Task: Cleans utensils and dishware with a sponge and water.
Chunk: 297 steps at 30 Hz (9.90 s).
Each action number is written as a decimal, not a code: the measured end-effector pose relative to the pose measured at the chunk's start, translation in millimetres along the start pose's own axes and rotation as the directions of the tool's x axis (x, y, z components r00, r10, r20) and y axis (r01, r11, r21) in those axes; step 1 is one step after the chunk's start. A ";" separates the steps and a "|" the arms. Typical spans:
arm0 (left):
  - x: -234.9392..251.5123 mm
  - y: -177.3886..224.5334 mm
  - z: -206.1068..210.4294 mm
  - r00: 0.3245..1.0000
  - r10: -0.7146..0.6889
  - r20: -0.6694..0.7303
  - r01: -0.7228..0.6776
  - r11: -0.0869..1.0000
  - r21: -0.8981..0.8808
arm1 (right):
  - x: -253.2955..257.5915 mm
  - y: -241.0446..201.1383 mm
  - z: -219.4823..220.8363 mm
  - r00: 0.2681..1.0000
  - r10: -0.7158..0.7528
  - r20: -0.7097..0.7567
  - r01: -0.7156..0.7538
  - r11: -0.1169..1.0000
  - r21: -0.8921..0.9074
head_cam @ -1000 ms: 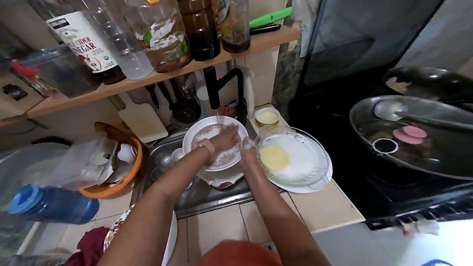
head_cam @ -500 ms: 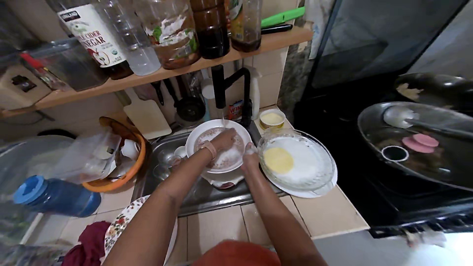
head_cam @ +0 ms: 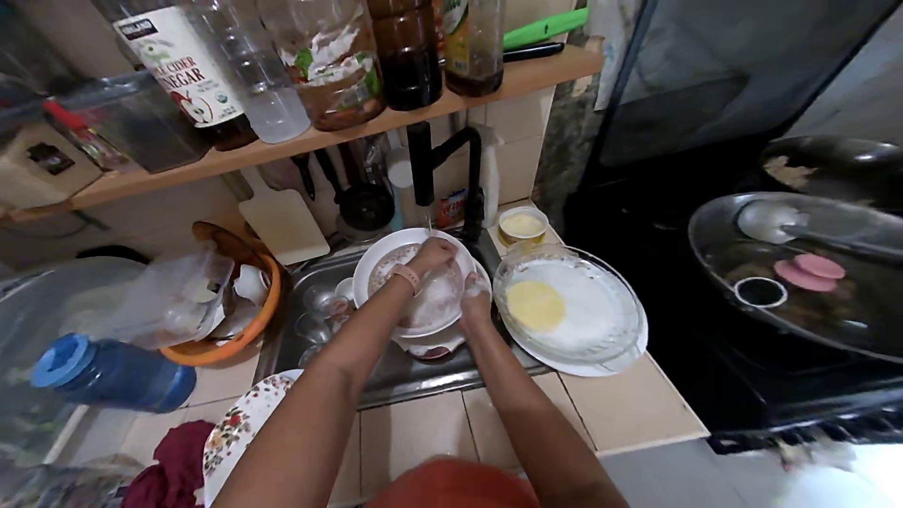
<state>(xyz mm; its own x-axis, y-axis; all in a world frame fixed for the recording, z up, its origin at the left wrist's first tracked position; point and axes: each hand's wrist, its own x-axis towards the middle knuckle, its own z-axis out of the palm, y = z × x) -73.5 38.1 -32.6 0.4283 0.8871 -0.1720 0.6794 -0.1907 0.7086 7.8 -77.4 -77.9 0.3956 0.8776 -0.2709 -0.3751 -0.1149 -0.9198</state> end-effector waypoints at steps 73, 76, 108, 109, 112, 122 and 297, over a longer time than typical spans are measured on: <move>-85.7 -91.8 5.2 0.838 -0.439 0.325 0.490 0.344 -0.801 | 14.7 -77.7 -33.8 1.000 -0.019 -0.004 0.018 0.990 -0.140; -87.9 -89.7 -16.3 0.866 -0.429 0.256 0.419 0.347 -0.839 | 21.2 -62.5 -29.1 0.996 -0.086 -0.007 0.086 0.996 -0.038; -109.0 -83.6 -9.2 0.826 -0.524 0.209 0.289 0.075 -0.954 | -1.2 -54.4 7.8 0.995 -0.089 0.035 0.094 0.980 -0.176; -107.7 -79.5 -7.4 0.825 -0.535 0.183 0.250 0.055 -0.967 | 0.5 -51.9 8.1 0.995 -0.101 0.018 0.102 0.974 -0.201; -103.3 -78.4 -6.9 0.841 -0.538 0.059 0.121 0.080 -0.989 | 4.1 -39.8 8.0 0.996 -0.093 -0.010 0.091 0.985 -0.145; -121.6 -87.6 -17.0 0.827 -0.501 -0.256 -0.190 0.180 -0.965 | -4.1 -38.7 0.4 0.983 0.183 0.023 -0.185 0.973 0.138; 31.4 -29.0 -12.0 0.989 -0.059 -0.135 0.011 0.943 -0.333 | 62.0 37.8 16.5 0.882 0.199 0.427 -0.213 0.977 -0.016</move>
<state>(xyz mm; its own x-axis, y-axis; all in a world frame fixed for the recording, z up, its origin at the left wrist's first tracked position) -87.0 76.5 -50.3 0.3026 0.9456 -0.1195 0.4469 -0.0300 0.8941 4.3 -19.7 -124.9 -0.0838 0.9501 -0.3006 -0.4372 -0.3062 -0.8456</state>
